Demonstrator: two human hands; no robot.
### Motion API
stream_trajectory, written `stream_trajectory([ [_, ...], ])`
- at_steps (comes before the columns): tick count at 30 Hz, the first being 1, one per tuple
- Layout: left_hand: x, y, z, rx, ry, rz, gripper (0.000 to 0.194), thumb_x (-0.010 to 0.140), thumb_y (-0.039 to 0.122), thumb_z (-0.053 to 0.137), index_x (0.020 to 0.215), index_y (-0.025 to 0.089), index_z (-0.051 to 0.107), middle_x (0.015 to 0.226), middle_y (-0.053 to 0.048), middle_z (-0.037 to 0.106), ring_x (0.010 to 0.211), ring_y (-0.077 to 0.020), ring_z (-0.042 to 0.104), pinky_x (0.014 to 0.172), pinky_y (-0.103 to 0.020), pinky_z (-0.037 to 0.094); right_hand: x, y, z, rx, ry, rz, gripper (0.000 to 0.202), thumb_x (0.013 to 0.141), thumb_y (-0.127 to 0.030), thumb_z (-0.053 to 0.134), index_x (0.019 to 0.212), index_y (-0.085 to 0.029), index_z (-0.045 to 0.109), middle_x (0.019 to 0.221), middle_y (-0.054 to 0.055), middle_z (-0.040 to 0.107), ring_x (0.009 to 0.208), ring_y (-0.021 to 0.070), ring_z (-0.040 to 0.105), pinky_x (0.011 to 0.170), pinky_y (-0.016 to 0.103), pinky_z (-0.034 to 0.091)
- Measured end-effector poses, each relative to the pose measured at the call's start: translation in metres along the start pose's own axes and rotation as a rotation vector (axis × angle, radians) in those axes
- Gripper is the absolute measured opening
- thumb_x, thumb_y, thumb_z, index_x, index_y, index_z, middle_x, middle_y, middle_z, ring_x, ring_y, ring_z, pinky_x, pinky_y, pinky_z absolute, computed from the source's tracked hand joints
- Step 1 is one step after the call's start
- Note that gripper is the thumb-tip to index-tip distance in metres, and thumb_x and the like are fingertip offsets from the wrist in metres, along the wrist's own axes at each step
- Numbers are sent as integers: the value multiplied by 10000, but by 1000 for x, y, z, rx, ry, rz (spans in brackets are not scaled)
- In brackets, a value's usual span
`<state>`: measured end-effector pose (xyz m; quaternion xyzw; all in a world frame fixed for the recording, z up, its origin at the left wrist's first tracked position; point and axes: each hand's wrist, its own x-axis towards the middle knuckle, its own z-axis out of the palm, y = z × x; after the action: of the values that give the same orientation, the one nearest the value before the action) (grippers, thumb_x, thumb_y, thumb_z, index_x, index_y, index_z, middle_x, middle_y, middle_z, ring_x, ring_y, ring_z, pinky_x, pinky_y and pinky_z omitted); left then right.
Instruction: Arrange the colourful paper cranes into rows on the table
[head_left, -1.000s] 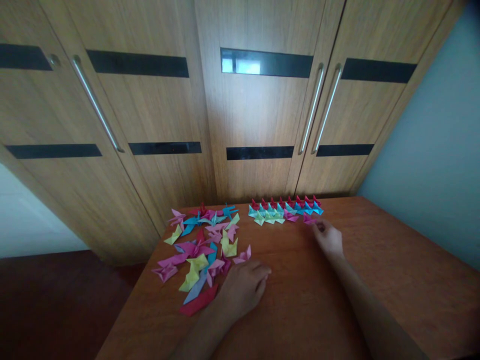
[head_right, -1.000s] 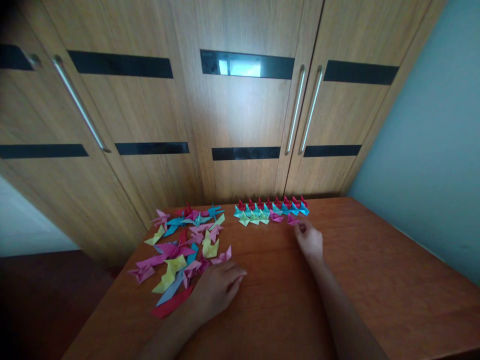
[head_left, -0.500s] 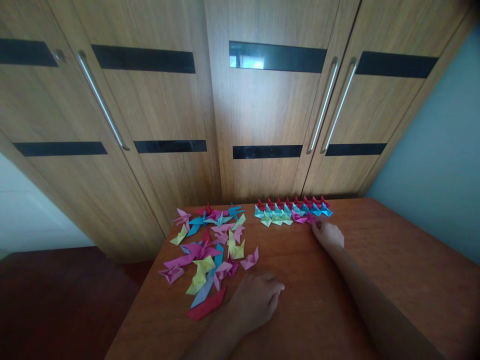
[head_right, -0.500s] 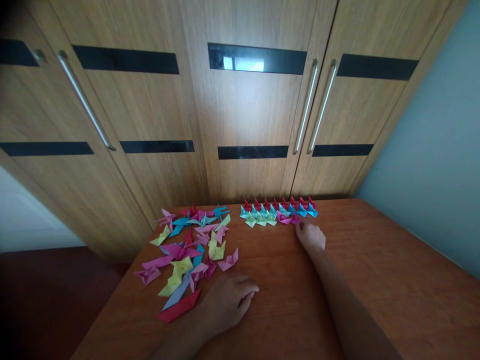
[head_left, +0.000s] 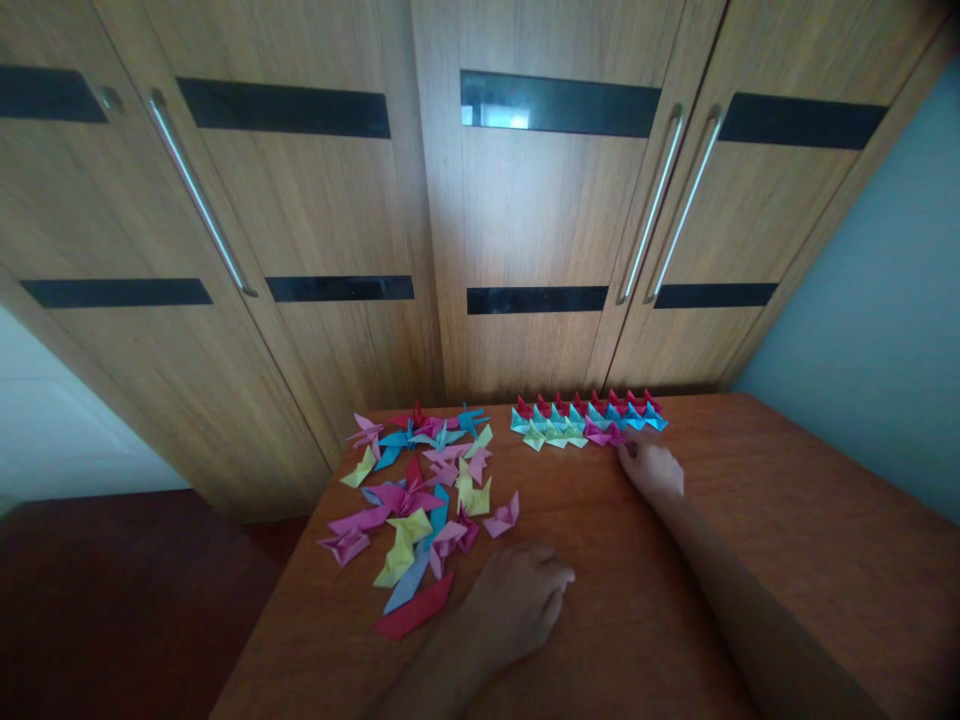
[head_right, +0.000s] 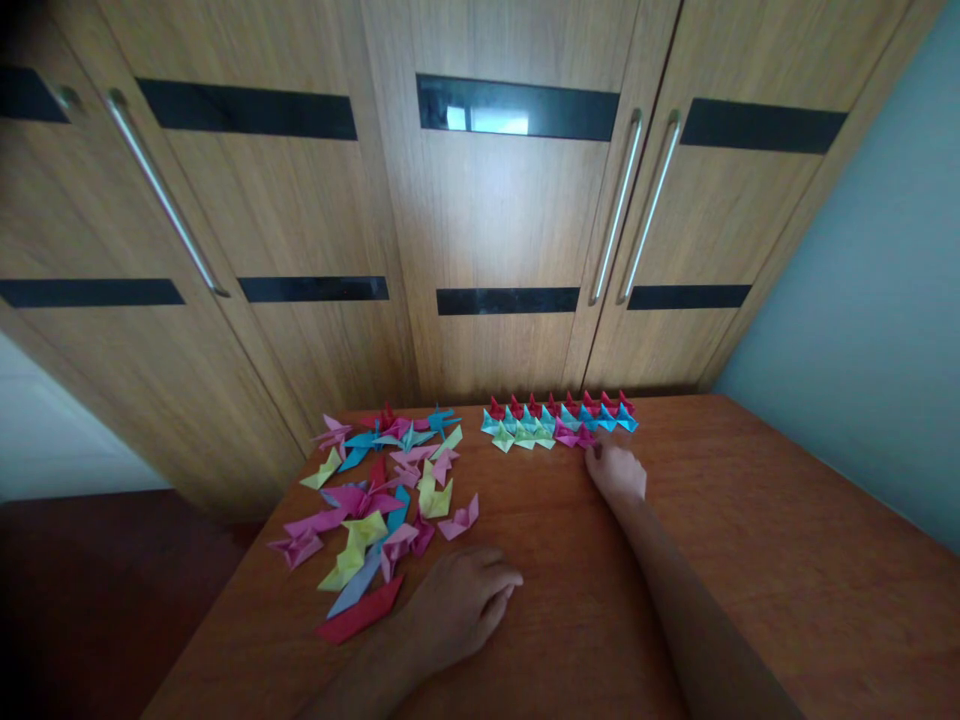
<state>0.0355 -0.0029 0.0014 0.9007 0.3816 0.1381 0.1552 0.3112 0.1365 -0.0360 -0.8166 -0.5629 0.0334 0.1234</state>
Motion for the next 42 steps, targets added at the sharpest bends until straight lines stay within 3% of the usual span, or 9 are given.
stream_trajectory([
  [16,0,-1,0,-3,5,-2,197,859,158,465,928,232,633,870,-8,629,809,-159,591,719,-259,432,10,-3,0,-30,-6,-11,384,882,-447,377,1092,-245,627,966,119,660,874,258,629,696,327,448],
  [25,0,-1,0,16,0,2,191,857,163,464,903,232,636,849,-7,623,782,-155,589,686,-250,431,2,-4,-1,-14,22,-7,376,883,-444,375,1092,-242,614,932,108,665,837,255,639,687,321,448],
  [30,0,-1,0,27,8,4,194,848,151,471,906,227,640,853,-13,626,795,-157,596,706,-252,440,-12,-7,-3,19,26,-5,378,882,-407,368,1151,-245,578,889,106,675,799,256,643,664,317,443],
  [35,-1,-3,-8,8,52,14,225,853,132,457,949,229,636,869,-11,640,802,-148,602,715,-243,452,-38,-17,-3,19,-50,-6,342,879,-423,370,986,-237,636,902,94,673,817,236,638,650,285,421],
  [42,-16,-16,-41,9,273,-93,272,871,143,416,1028,232,619,980,-35,650,907,-159,606,803,-264,476,-80,-32,-1,106,-76,-273,211,881,-362,417,888,-253,597,845,11,668,768,163,620,570,221,327],
])
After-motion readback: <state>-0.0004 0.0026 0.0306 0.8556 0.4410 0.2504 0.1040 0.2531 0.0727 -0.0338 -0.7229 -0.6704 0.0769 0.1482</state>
